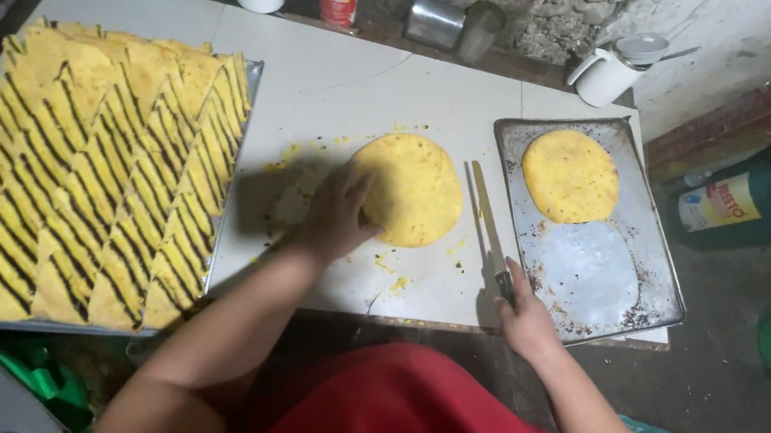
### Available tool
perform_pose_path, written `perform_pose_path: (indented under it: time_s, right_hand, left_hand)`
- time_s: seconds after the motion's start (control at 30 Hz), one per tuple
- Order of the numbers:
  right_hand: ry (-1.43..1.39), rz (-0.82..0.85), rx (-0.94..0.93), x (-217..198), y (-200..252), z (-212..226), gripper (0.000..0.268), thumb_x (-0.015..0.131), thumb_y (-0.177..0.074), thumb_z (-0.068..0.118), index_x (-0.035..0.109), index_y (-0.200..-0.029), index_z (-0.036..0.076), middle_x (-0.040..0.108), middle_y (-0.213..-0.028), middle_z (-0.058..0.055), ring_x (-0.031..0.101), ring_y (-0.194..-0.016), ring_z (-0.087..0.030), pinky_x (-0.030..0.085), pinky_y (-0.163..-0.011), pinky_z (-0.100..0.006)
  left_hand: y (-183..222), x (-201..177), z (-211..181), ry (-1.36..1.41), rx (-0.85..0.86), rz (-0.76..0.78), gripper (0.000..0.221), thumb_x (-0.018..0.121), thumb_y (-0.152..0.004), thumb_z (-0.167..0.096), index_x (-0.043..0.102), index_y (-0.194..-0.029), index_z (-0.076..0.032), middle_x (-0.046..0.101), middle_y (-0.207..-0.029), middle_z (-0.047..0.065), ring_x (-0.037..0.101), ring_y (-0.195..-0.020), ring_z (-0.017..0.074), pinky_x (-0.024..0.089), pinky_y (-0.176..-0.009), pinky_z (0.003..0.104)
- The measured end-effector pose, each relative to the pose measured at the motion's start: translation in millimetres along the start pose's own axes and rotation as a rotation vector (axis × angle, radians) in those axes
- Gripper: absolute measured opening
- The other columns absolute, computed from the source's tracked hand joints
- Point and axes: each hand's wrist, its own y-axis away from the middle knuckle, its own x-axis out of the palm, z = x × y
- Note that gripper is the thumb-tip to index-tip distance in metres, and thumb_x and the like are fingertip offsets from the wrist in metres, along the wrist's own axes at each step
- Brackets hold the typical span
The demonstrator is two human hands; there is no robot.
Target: Slicing a large flat bread into triangular portions and arranging them on a baking tray
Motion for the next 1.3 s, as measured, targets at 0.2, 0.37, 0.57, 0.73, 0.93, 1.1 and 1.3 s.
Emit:
perform_pose_path:
  time_s: [0.2,0.37,0.57,0.73,0.93,1.1,1.3]
  right_hand:
    - [-0.029,0.092,-0.048,-10.7,-5.3,61.0,0.066,0.051,-0.100,0.015,0.033,-0.162,0.023,0.065,-0.114,-0.021,0.062,-0.099,-0.034,0.051,-0.090,-0.045]
    - [-0.160,0.073,-0.060,-27.8,-31.2,87.7,0.068,0.053,-0.097,0.010,0.040,-0.161,0.029,0.066,-0.134,-0.017,0.070,-0.114,-0.032,0.051,-0.104,-0.055]
    - [0.085,0.067,-0.135,-20.4,-19.9,34.8,0.068,0.052,-0.098,0.005,0.034,-0.162,0.020,0.060,-0.138,-0.035,0.057,-0.128,-0.053,0.047,-0.110,-0.061]
    - [0.075,0.132,-0.115,-1.7,-6.8,32.5,0.070,0.051,-0.099,0.009,0.028,-0.164,0.020,0.057,-0.139,-0.038,0.056,-0.130,-0.053,0.045,-0.113,-0.063]
    - [0.051,0.011,-0.135,-29.5,12.0,140.9,0.064,0.049,-0.101,0.016,0.035,-0.163,0.026,0.061,-0.137,-0.031,0.057,-0.130,-0.048,0.045,-0.111,-0.059]
    - [-0.043,-0.018,-0.184,-18.7,-17.2,63.8,0.065,0.052,-0.101,0.010,0.035,-0.162,0.024,0.060,-0.139,-0.027,0.055,-0.115,-0.045,0.044,-0.098,-0.056]
    - [-0.035,0.100,-0.050,10.5,0.3,35.2,0.069,0.050,-0.098,0.013,0.031,-0.162,0.029,0.063,-0.138,-0.022,0.055,-0.094,-0.033,0.047,-0.080,-0.044]
  left_hand:
    - [-12.7,25.8,4.7,-0.161,0.029,-0.044,0.099,0.086,-0.061,-0.067,0.059,-0.136,-0.009,0.051,-0.139,0.015,0.051,-0.134,0.0371,0.042,-0.112,0.050]
    - [28.6,-11.9,-38.9,-0.116,-0.233,0.111,0.100,0.076,-0.074,-0.074,0.054,-0.143,-0.005,0.052,-0.131,0.021,0.053,-0.127,0.0416,0.052,-0.094,0.053]
    - [32.4,-15.6,17.6,0.019,-0.397,-0.041,0.089,0.082,-0.081,-0.047,0.046,-0.153,-0.008,0.054,-0.142,0.021,0.054,-0.135,0.0407,0.051,-0.103,0.053]
    - [27.7,3.1,9.7,0.037,-0.223,-0.078,0.065,0.080,-0.082,-0.043,0.064,-0.132,-0.005,0.066,-0.130,0.019,0.063,-0.127,0.0360,0.050,-0.107,0.047]
    - [80.6,29.7,-53.5,0.107,0.076,-0.179,0.035,0.080,-0.071,-0.039,0.071,-0.089,-0.010,0.073,-0.081,0.014,0.074,-0.083,0.0370,0.055,-0.080,0.049]
    - [63.7,37.7,-8.9,0.129,0.283,-0.691,0.052,0.083,-0.075,-0.023,0.069,-0.121,-0.003,0.066,-0.119,0.025,0.065,-0.116,0.0465,0.052,-0.100,0.052]
    - [49.2,35.1,39.7,-0.054,-0.010,-0.329,0.091,0.090,-0.070,-0.037,0.049,-0.144,-0.004,0.053,-0.144,0.023,0.053,-0.130,0.0420,0.047,-0.107,0.049]
